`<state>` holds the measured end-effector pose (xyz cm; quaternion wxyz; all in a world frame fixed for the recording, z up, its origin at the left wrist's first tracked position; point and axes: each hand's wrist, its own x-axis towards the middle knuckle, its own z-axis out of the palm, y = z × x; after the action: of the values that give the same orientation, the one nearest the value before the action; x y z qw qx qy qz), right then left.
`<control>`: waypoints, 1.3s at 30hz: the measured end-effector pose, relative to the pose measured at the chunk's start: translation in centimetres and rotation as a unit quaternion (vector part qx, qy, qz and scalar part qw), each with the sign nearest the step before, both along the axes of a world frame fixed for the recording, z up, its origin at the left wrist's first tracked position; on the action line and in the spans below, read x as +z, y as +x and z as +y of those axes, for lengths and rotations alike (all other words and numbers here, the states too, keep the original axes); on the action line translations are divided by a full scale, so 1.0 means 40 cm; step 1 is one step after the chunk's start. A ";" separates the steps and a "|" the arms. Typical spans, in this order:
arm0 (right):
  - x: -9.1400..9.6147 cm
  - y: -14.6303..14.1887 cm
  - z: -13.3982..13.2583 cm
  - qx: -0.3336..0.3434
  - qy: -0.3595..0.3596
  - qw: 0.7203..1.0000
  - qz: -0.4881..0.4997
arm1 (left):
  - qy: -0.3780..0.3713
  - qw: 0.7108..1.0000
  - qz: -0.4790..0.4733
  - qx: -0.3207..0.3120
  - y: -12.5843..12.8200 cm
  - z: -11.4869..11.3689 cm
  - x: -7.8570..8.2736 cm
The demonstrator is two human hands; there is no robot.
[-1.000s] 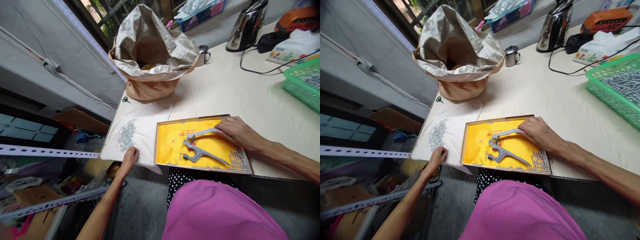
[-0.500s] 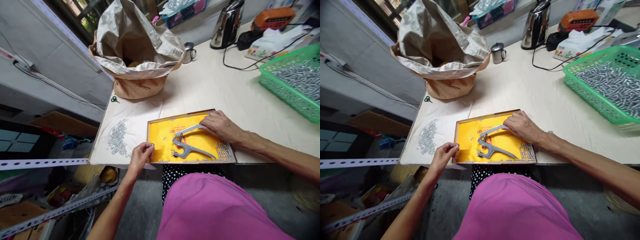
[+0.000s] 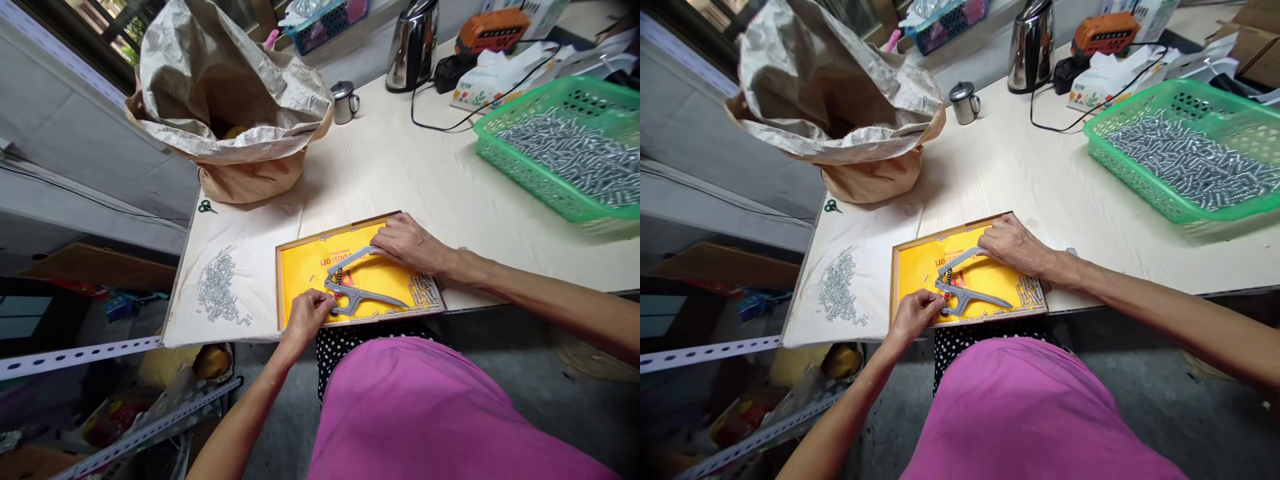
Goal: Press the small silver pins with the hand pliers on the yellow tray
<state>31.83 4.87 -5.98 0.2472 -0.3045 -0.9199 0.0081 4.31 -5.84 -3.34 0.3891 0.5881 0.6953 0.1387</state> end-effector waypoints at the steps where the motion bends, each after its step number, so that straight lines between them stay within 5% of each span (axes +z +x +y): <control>1: -0.002 0.000 -0.001 -0.002 0.000 1.000 -0.002 | -0.009 1.000 0.012 -0.011 0.002 0.002 0.004; 12: -0.012 -0.011 -0.032 -0.011 -0.039 0.999 -0.011 | -0.093 0.985 0.084 -0.115 0.022 0.024 0.051; 32: 0.031 -0.037 -0.168 -0.051 -0.083 0.990 -0.100 | -0.090 0.986 0.090 -0.110 0.009 0.017 0.034; 35: 0.018 -0.048 -0.183 -0.057 -0.069 0.991 -0.098 | -0.021 0.984 0.146 -0.100 0.016 -0.011 0.038; 39: 0.013 -0.065 -0.199 -0.042 -0.057 0.995 -0.068 | 0.222 0.936 0.234 -0.143 0.061 -0.042 0.041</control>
<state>29.22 -3.08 -5.47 0.1667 -0.3563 -0.9189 0.0296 6.74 -7.53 -1.69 0.0902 0.7686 0.6268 0.0907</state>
